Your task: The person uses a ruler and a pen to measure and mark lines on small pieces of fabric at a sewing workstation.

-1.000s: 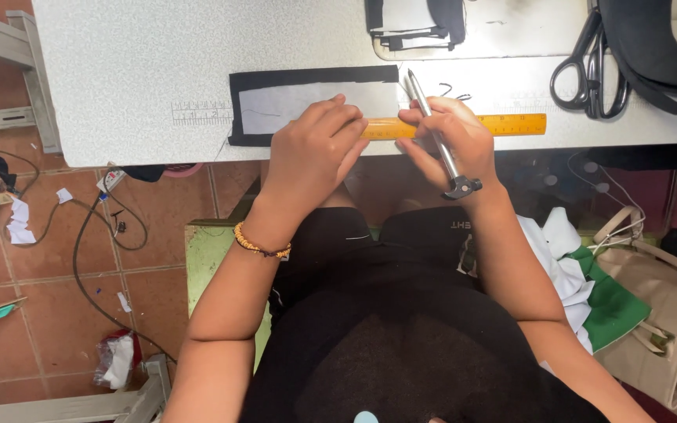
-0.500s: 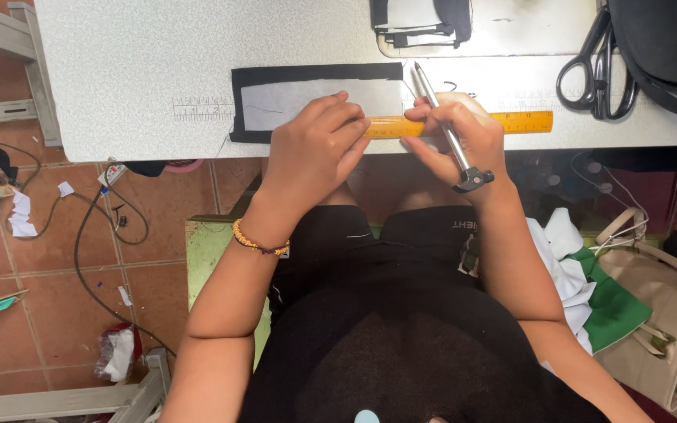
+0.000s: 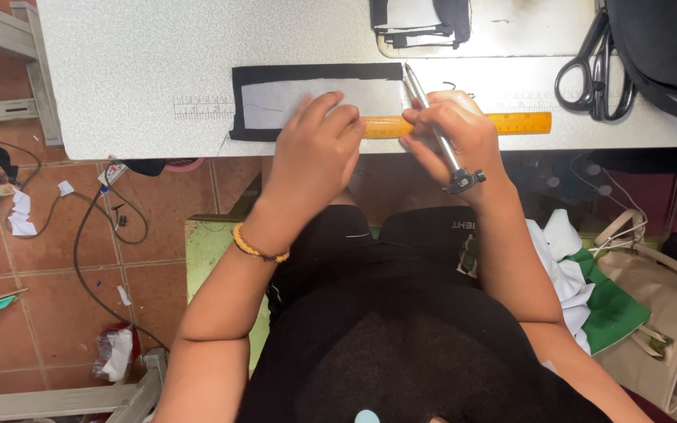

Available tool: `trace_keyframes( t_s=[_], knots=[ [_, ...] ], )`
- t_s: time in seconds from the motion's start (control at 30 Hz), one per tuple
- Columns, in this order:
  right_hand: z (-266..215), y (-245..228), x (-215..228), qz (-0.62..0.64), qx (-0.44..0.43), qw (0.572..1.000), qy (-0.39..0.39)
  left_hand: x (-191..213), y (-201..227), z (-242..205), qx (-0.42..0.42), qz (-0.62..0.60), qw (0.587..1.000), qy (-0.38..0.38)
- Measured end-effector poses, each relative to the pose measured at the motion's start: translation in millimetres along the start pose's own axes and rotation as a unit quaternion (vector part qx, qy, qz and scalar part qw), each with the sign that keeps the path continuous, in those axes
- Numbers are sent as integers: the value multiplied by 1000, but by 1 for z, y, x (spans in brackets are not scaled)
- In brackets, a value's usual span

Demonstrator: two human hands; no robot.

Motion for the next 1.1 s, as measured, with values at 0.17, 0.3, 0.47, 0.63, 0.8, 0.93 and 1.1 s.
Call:
trace_keyframes(
  t_s=[0.17,0.3,0.47,0.63,0.8,0.93,1.1],
  knots=[
    [-2,-3,-2,-22,16,1000,-2,4,54,-13,6,189,982,-4],
    [-3,-4,-3,-5,-35,999,-5,-8,59,-32,102,289,949,-70],
    [-2,-10,-3,-9,-44,999,-12,-11,67,-36,121,370,915,-107],
    [0,-16,-4,-13,-58,998,-15,-1,66,-30,128,356,921,-98],
    [5,-4,-2,0,-29,999,26,-3,62,-31,99,393,906,-121],
    [38,-23,-25,222,-121,967,15,-2,62,-31,110,446,876,-145],
    [74,-21,-80,278,-256,925,-32,15,67,-18,127,458,872,-115]
  ],
)
Point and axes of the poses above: each hand's wrist, its own z-axis towards the middle knuckle, its own x-axis out of the back of the hand, y = z × x, the point moved 5 cm from there along z, towards the middle knuckle, and after that the axes turned 11 degrees about y, right-handed, at the moved point
